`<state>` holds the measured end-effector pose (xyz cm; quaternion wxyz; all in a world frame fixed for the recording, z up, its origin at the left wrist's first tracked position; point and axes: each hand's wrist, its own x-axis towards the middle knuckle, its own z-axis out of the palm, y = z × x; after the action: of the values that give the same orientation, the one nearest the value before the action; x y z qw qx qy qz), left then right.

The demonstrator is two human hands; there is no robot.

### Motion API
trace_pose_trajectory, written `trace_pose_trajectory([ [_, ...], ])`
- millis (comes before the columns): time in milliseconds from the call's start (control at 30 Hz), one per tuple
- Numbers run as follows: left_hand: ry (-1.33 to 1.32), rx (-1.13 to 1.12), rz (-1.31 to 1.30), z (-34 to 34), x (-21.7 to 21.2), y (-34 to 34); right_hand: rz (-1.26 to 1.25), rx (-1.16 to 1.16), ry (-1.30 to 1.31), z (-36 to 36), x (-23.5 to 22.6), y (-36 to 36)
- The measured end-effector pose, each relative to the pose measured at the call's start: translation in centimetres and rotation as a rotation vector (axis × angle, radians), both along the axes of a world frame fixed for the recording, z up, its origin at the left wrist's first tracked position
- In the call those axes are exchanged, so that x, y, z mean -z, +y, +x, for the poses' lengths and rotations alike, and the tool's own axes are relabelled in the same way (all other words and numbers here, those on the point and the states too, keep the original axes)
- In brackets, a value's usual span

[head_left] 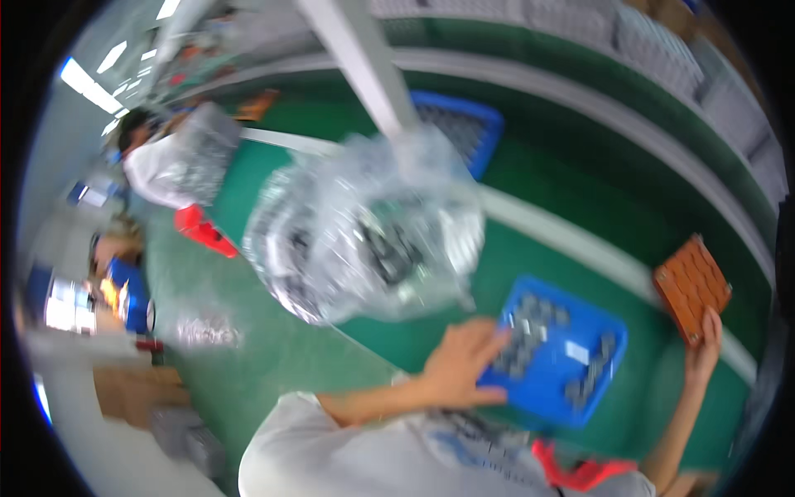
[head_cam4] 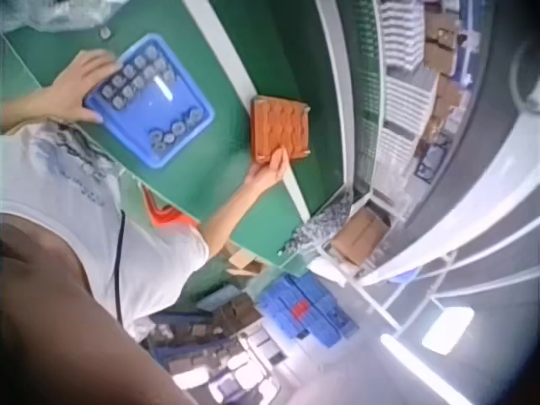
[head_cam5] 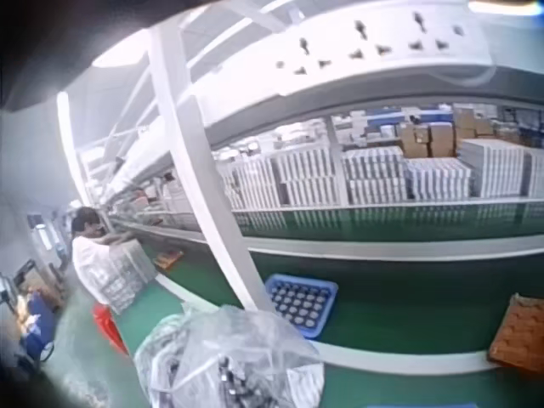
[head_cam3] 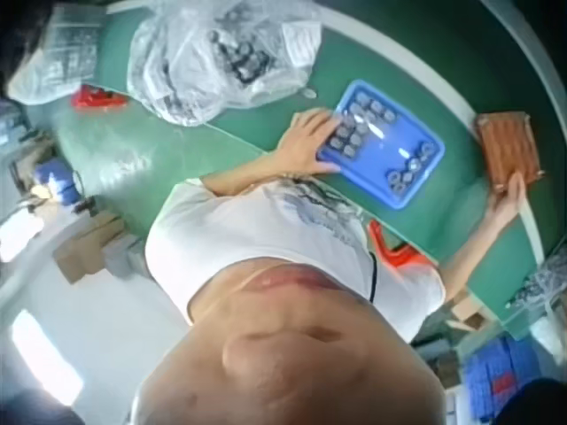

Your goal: Sort small circular electronic components from a plastic bag into a segmented blue tray.

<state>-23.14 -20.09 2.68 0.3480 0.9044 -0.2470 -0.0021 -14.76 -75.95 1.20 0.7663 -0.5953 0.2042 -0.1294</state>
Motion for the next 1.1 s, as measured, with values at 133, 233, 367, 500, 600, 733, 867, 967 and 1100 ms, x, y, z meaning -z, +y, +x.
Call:
trace_pose_trajectory([
  [133, -0.131, -0.020, -0.035, 1.4, -0.2, 0.6, -0.064, 0.122, 0.039, -14.1, 1.2, 6.4],
  [233, -0.046, -0.012, -0.054, 2.0, 0.4, 0.8, -0.374, 0.035, 0.225, -17.0, -1.0, 10.7],
  [367, 0.006, 0.034, -0.041, 2.7, 0.6, 0.3, -0.936, -0.015, 0.729, -18.1, -8.6, 13.6],
  [500, -0.017, 0.030, 0.025, 2.8, 0.5, 1.4, -1.154, 0.030, -0.022, -15.0, -5.8, 16.4],
  [600, 0.035, 0.032, 0.023, 2.6, 0.3, 2.0, -1.424, -0.265, -0.145, -10.4, -5.5, 22.8],
  [733, -0.010, 0.002, -0.075, 2.1, -1.3, 2.0, -1.667, -0.380, -0.097, -6.5, -3.8, 24.8],
  [867, -0.101, -0.087, -0.242, 2.6, -1.1, 2.8, -1.432, -0.527, -0.125, -5.5, -5.8, 24.8],
  [967, -0.129, -0.069, -0.318, 3.8, -1.8, 1.6, -1.163, -0.621, -0.304, -5.2, -6.3, 27.3],
  [1100, -0.243, 0.099, -0.219, 5.3, -1.9, -0.4, -1.119, -0.690, -0.342, -4.6, -3.1, 30.0],
])
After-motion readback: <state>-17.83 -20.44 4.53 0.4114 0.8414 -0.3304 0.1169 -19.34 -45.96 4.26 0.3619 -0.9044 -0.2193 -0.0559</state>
